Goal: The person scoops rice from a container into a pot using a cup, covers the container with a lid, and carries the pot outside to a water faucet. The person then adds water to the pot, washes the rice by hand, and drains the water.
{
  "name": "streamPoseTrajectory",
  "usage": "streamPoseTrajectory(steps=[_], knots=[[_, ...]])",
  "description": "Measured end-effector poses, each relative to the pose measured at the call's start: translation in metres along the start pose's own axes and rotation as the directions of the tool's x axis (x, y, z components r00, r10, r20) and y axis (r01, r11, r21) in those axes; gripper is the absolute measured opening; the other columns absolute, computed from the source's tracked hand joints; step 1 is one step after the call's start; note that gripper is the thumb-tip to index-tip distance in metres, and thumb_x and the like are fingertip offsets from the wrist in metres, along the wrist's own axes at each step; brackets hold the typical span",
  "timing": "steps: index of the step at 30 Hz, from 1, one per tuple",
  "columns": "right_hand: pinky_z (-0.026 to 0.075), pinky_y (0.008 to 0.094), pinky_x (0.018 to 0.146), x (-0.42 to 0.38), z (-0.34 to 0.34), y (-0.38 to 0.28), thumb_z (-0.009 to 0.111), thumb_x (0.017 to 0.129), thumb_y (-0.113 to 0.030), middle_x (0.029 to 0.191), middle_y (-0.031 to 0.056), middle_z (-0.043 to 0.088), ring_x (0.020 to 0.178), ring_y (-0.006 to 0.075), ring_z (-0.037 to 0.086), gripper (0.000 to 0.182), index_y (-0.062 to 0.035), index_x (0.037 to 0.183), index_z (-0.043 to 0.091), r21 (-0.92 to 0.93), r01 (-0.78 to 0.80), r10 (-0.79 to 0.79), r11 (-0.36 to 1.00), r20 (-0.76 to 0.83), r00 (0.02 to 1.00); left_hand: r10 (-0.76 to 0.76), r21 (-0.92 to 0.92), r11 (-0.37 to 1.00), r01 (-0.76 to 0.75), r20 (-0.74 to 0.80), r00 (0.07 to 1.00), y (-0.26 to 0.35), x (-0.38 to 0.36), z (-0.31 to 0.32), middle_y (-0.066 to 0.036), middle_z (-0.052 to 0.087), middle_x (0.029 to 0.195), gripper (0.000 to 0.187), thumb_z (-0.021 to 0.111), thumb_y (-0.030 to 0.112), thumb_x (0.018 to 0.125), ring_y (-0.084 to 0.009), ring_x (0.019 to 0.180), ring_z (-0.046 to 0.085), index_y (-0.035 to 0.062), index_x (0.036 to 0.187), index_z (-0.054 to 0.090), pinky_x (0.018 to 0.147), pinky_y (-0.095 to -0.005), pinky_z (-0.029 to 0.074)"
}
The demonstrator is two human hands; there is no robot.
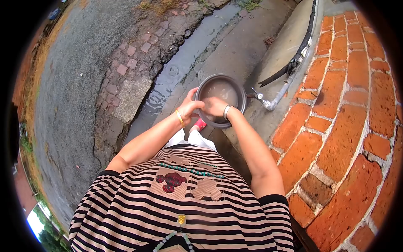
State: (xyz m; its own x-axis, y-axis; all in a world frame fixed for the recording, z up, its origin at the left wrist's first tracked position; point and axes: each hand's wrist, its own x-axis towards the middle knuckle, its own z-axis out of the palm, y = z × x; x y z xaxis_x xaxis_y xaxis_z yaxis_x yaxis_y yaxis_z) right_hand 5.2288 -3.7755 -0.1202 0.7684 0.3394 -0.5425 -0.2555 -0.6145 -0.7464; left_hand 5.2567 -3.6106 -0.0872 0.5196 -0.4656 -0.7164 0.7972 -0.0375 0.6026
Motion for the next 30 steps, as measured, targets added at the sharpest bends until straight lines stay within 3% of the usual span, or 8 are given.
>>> streamPoseTrajectory(steps=[2, 5, 10, 14, 17, 23, 26, 30], knots=[[0.048, 0.0369, 0.076, -0.012, -0.007, -0.016, 0.053, 0.082, -0.021, 0.092, 0.02, 0.064, 0.085, 0.0292, 0.063, 0.027, -0.0018, 0.099, 0.062, -0.04, -0.026, 0.028, 0.999, 0.034, 0.999, -0.002, -0.027, 1.0, 0.002, 0.027, 1.0, -0.001, 0.0, -0.001, -0.009, 0.058, 0.096, 0.093, 0.065, 0.01, 0.058, -0.0208, 0.077, 0.058, 0.0182, 0.139, 0.02, 0.061, -0.0408, 0.044], [0.049, 0.0405, 0.073, 0.006, -0.002, 0.026, 0.046, 0.088, -0.022, 0.088, 0.0188, 0.065, 0.08, 0.0339, 0.063, 0.028, -0.0023, 0.1, 0.062, -0.22, 0.173, -0.224, 0.96, -0.233, 0.946, -0.014, -0.023, 1.0, 0.015, 0.033, 0.999, 0.0, 0.0, 0.0, -0.005, 0.06, 0.081, 0.092, 0.065, 0.008, 0.059, -0.0173, 0.072, 0.057, 0.0188, 0.139, 0.021, 0.059, -0.038, 0.042], [0.046, 0.0426, 0.08, -0.011, -0.031, -0.044, 0.042, 0.09, -0.031, 0.1, 0.0191, 0.063, 0.096, 0.0328, 0.058, 0.037, -0.006, 0.08, 0.068, -0.348, -0.392, 0.239, 0.851, -0.409, 0.881, -0.013, 0.013, 1.0, 0.012, 0.028, 1.0, 0.005, -0.003, 0.005, -0.005, 0.058, 0.079, 0.088, 0.063, 0.007, 0.061, -0.0159, 0.072, 0.057, 0.0169, 0.139, 0.023, 0.062, -0.0372, 0.043], [0.043, 0.0405, 0.081, -0.002, -0.023, -0.019, 0.051, 0.085, -0.026, 0.09, 0.014, 0.062, 0.091, 0.0288, 0.055, 0.023, -0.0079, 0.086, 0.065, -0.68, -0.109, -0.328, 0.725, -0.48, 0.814, -0.023, 0.044, 0.999, 0.021, 0.034, 0.999, 0.01, -0.005, 0.008, -0.008, 0.057, 0.085, 0.089, 0.063, 0.006, 0.062, -0.0176, 0.075, 0.057, 0.016, 0.14, 0.022, 0.065, -0.0389, 0.044], [0.044, 0.0427, 0.082, 0.004, -0.019, -0.003, 0.054, 0.084, -0.028, 0.091, 0.015, 0.062, 0.094, 0.0299, 0.055, 0.026, -0.0088, 0.099, 0.062, -0.72, -0.14, -0.318, 0.68, -0.461, 0.828, -0.009, 0.074, 0.997, 0.008, 0.02, 1.0, 0.013, -0.003, 0.009, -0.009, 0.056, 0.089, 0.089, 0.063, 0.006, 0.061, -0.0183, 0.075, 0.057, 0.0157, 0.14, 0.022, 0.065, -0.0394, 0.044], [0.048, 0.0447, 0.085, -0.007, -0.019, -0.019, 0.062, 0.075, -0.037, 0.102, 0.0195, 0.062, 0.099, 0.0352, 0.058, 0.042, -0.0125, 0.108, 0.059, -0.332, -0.391, 0.254, 0.859, -0.388, 0.886, 0.012, 0.097, 0.995, -0.012, -0.002, 1.0, 0.015, -0.004, 0.013, -0.009, 0.055, 0.091, 0.088, 0.064, 0.006, 0.06, -0.0193, 0.076, 0.057, 0.015, 0.139, 0.025, 0.061, -0.0368, 0.045], [0.047, 0.044, 0.085, -0.011, 0.0, -0.015, 0.06, 0.076, -0.038, 0.102, 0.0225, 0.062, 0.098, 0.0381, 0.058, 0.043, -0.0109, 0.108, 0.061, -0.221, -0.291, 0.222, 0.931, -0.289, 0.931, -0.006, 0.056, 0.998, 0.005, 0.004, 1.0, 0.005, 0.006, 0.011, -0.009, 0.055, 0.092, 0.088, 0.063, 0.004, 0.06, -0.0198, 0.077, 0.058, 0.0143, 0.138, 0.026, 0.06, -0.0364, 0.046], [0.046, 0.0428, 0.082, -0.011, 0.007, -0.017, 0.058, 0.076, -0.033, 0.097, 0.0251, 0.062, 0.096, 0.0386, 0.059, 0.038, -0.0048, 0.101, 0.063, -0.037, -0.184, 0.18, 0.982, -0.094, 0.979, 0.053, -0.008, 0.999, -0.053, -0.024, 0.998, -0.01, 0.011, 0.01, -0.005, 0.057, 0.074, 0.088, 0.065, 0.005, 0.056, -0.014, 0.053, 0.052, 0.0135, 0.136, 0.029, 0.041, -0.0255, 0.034]])
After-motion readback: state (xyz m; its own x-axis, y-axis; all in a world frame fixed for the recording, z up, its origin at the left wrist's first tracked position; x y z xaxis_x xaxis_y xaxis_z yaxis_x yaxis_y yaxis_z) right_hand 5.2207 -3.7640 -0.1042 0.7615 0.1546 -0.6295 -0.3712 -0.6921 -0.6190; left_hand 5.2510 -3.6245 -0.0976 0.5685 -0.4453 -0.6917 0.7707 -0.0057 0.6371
